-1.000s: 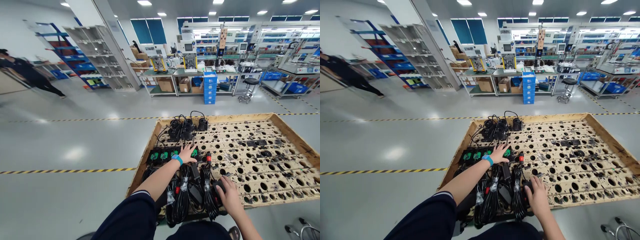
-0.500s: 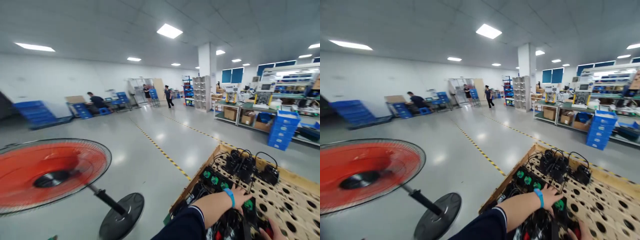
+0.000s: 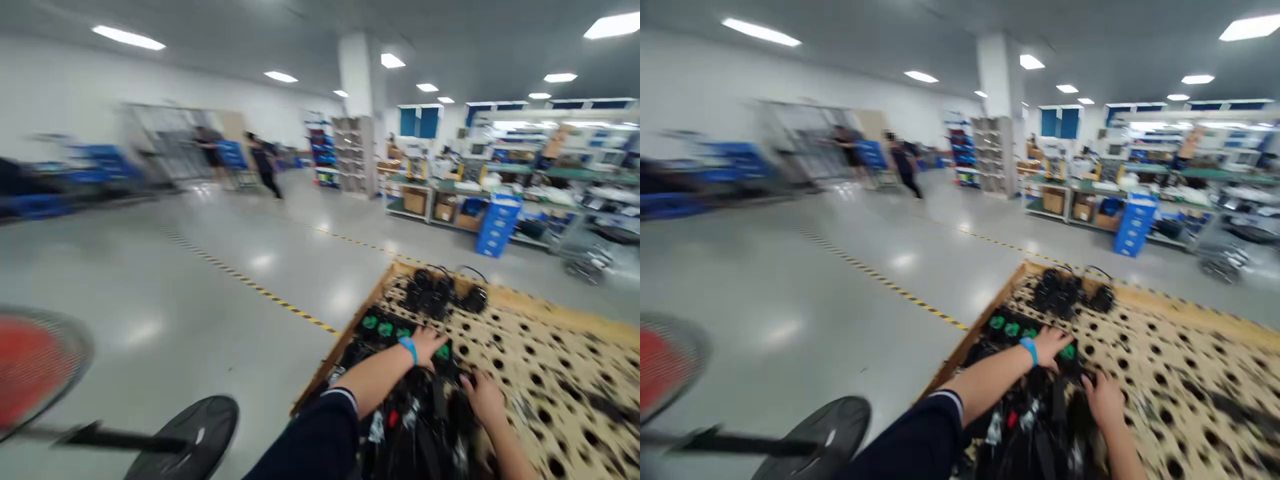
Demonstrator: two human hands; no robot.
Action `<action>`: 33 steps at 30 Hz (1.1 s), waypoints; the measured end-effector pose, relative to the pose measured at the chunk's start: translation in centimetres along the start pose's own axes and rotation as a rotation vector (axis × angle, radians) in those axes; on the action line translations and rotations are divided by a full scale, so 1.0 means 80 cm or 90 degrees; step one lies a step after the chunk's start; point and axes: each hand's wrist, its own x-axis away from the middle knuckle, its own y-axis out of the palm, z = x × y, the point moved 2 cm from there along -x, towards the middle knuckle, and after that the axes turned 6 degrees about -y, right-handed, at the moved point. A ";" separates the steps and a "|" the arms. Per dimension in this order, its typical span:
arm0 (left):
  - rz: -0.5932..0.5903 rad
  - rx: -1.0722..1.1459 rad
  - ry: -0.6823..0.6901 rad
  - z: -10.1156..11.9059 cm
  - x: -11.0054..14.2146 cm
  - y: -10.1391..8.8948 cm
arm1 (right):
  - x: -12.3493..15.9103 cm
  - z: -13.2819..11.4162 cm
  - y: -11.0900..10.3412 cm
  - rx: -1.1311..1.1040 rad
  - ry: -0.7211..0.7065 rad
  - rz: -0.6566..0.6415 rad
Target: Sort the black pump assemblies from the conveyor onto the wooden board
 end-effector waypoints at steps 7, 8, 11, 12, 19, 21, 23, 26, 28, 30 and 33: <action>-0.024 0.002 -0.021 -0.006 -0.021 -0.024 | 0.215 0.058 -0.117 -0.279 0.297 0.240; -0.008 0.019 -0.005 -0.001 -0.024 -0.027 | 0.265 0.069 -0.115 -0.283 0.364 0.284; 0.024 0.078 0.053 0.040 -0.017 -0.036 | 0.387 0.074 -0.078 -0.275 0.542 0.292; 0.022 0.097 0.078 0.060 -0.010 -0.037 | 0.408 0.067 -0.058 -0.300 0.553 0.238; -0.087 0.144 0.299 0.201 0.046 -0.008 | 0.364 -0.002 0.042 -0.584 0.332 -0.132; -0.113 0.134 0.323 0.227 0.063 0.003 | 0.344 -0.012 0.053 -0.605 0.269 -0.209; -0.124 0.126 0.338 0.247 0.080 0.013 | 0.333 -0.017 0.060 -0.579 0.218 -0.273; -0.181 0.092 0.350 0.264 0.103 0.026 | 0.332 -0.021 0.054 -0.503 0.218 -0.277; -0.225 0.047 0.359 0.268 0.115 0.034 | 0.336 -0.022 0.035 -0.405 0.208 -0.239; -0.240 0.012 0.358 0.269 0.124 0.040 | 0.340 -0.022 0.007 -0.308 0.184 -0.190; -0.229 0.004 0.326 0.271 0.132 0.046 | 0.344 -0.017 -0.031 -0.352 0.199 -0.163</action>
